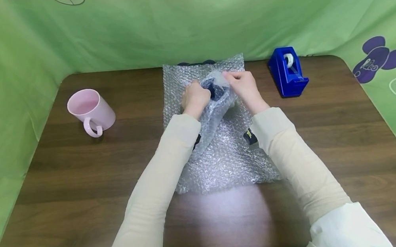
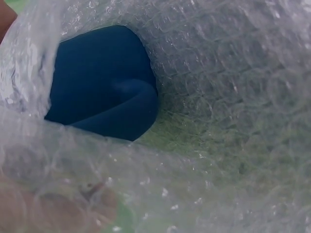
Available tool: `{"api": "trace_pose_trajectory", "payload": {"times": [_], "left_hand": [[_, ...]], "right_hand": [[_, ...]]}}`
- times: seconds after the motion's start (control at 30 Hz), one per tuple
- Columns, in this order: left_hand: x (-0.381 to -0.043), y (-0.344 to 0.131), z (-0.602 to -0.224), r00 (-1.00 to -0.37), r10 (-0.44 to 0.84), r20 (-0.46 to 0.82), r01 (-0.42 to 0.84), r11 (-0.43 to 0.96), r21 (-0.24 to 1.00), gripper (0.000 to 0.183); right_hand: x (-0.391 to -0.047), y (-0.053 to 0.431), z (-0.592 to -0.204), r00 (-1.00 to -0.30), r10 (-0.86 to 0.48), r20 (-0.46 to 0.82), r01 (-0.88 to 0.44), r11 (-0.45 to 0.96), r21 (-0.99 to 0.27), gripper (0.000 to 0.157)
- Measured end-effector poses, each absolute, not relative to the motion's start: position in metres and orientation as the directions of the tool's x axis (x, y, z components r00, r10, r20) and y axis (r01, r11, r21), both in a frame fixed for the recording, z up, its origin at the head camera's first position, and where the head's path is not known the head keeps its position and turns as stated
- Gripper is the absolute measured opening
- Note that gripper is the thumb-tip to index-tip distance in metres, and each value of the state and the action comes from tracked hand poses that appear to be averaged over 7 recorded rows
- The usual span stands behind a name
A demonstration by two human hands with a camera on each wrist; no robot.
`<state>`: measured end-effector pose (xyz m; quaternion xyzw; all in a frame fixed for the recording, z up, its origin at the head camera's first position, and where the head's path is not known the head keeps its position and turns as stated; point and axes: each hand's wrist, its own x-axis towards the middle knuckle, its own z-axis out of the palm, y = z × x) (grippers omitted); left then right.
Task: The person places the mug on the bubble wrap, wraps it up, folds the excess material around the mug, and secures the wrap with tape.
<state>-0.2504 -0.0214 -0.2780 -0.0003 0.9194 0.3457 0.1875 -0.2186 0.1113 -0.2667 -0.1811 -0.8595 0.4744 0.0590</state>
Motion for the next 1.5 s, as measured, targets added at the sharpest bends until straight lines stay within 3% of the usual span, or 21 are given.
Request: {"api": "trace_pose_trajectory", "payload": {"times": [0.07, 0.2, 0.37, 0.6, 0.73, 0.83, 0.97, 1.1, 1.5], "left_hand": [[-0.250, -0.021, -0.278, -0.930, 0.126, -0.346, -0.134, 0.759, 0.637, 0.058], [-0.250, -0.023, -0.277, -0.931, 0.120, -0.344, -0.139, 0.757, 0.639, 0.060], [-0.249, -0.023, -0.276, -0.935, 0.123, -0.333, -0.129, 0.756, 0.642, 0.060], [-0.250, -0.022, -0.277, -0.931, 0.125, -0.343, -0.132, 0.760, 0.637, 0.057], [-0.250, -0.023, -0.276, -0.931, 0.127, -0.343, -0.132, 0.759, 0.637, 0.056], [-0.250, -0.023, -0.276, -0.932, 0.129, -0.338, -0.125, 0.761, 0.637, 0.054], [-0.250, -0.022, -0.277, -0.932, 0.130, -0.337, -0.125, 0.760, 0.637, 0.054], [-0.250, -0.022, -0.278, -0.936, 0.124, -0.331, -0.127, 0.757, 0.641, 0.052], [-0.251, -0.024, -0.277, -0.935, 0.149, -0.323, -0.110, 0.742, 0.662, 0.054]], "right_hand": [[-0.218, 0.110, -0.267, -0.930, 0.367, -0.016, 0.238, 0.570, -0.786, 0.032], [-0.217, 0.108, -0.267, -0.933, 0.356, 0.049, 0.217, 0.667, -0.712, 0.042], [-0.216, 0.107, -0.266, -0.947, 0.319, 0.040, 0.209, 0.706, -0.676, 0.036], [-0.215, 0.107, -0.264, -0.970, 0.244, 0.008, 0.183, 0.745, -0.641, 0.039], [-0.216, 0.106, -0.265, -0.978, 0.207, -0.014, 0.157, 0.698, -0.699, 0.041], [-0.215, 0.106, -0.268, -0.979, 0.187, -0.077, 0.173, 0.578, -0.798, 0.044], [-0.212, 0.107, -0.269, -0.955, 0.209, -0.211, 0.281, 0.407, -0.869, 0.051], [-0.211, 0.105, -0.267, -0.924, 0.231, -0.305, 0.369, 0.325, -0.871, 0.054], [-0.216, 0.100, -0.265, -0.924, 0.198, -0.327, 0.376, 0.310, -0.873, 0.052]]}}
